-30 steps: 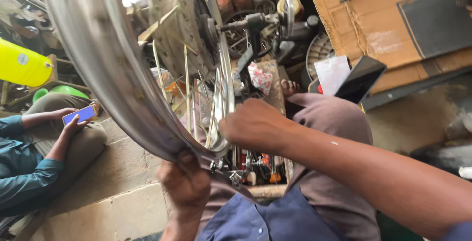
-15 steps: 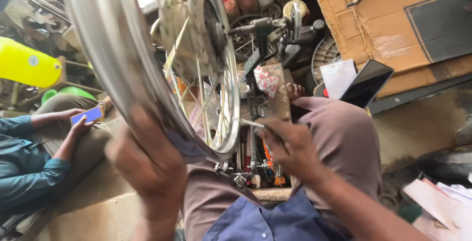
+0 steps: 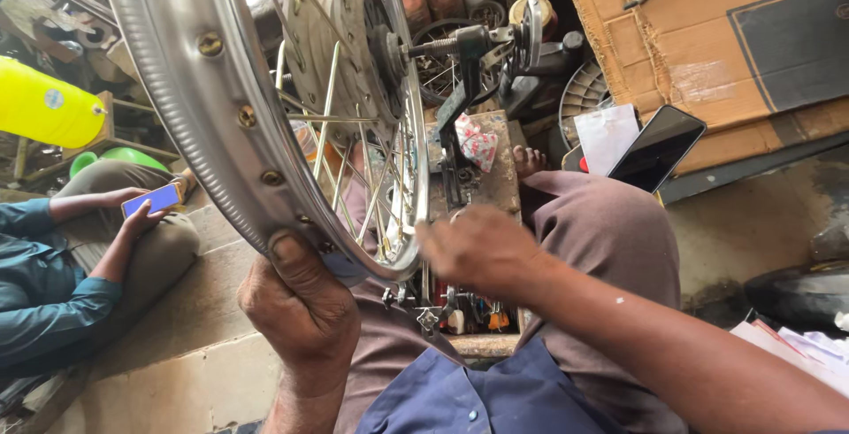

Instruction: The person sits on the floor of a repair shop in front of a spoked motorcycle wheel mounted on a truing stand. They use a small spoke wrench to tighten and adjust individual spoke nipples around the rim, spinning and steadying the wheel by hand as they work around it.

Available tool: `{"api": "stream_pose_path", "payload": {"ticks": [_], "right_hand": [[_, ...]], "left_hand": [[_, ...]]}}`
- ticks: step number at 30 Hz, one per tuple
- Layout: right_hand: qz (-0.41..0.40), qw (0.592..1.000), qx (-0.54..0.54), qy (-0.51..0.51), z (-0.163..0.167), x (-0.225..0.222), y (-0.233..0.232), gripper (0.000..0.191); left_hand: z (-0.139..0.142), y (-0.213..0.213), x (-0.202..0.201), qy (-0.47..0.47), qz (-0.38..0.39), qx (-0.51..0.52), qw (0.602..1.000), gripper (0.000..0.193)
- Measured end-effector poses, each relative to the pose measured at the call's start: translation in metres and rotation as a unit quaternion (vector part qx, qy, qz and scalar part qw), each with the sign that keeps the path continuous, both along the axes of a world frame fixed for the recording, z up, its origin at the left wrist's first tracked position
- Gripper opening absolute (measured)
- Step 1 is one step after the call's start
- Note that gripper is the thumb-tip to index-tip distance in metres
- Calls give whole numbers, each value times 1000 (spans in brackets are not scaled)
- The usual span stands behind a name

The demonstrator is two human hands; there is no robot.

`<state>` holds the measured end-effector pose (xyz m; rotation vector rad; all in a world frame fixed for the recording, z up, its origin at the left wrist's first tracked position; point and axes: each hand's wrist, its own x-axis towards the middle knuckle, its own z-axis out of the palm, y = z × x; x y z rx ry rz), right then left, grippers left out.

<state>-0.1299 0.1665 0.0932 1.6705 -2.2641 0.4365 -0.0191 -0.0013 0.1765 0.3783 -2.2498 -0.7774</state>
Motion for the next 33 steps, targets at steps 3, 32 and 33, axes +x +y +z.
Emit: {"api": "stream_pose_path", "payload": {"ticks": [3, 32, 33], "right_hand": [[1, 997, 27, 70, -2, 4, -9, 27], [-218, 576, -147, -774, -51, 15, -27, 50], [-235, 584, -196, -752, -53, 17, -34, 45]], "left_hand": [[-3, 4, 1, 1, -22, 24, 999, 49], [-34, 0, 15, -17, -81, 9, 997, 42], [-32, -1, 15, -17, -85, 6, 996, 42]]}}
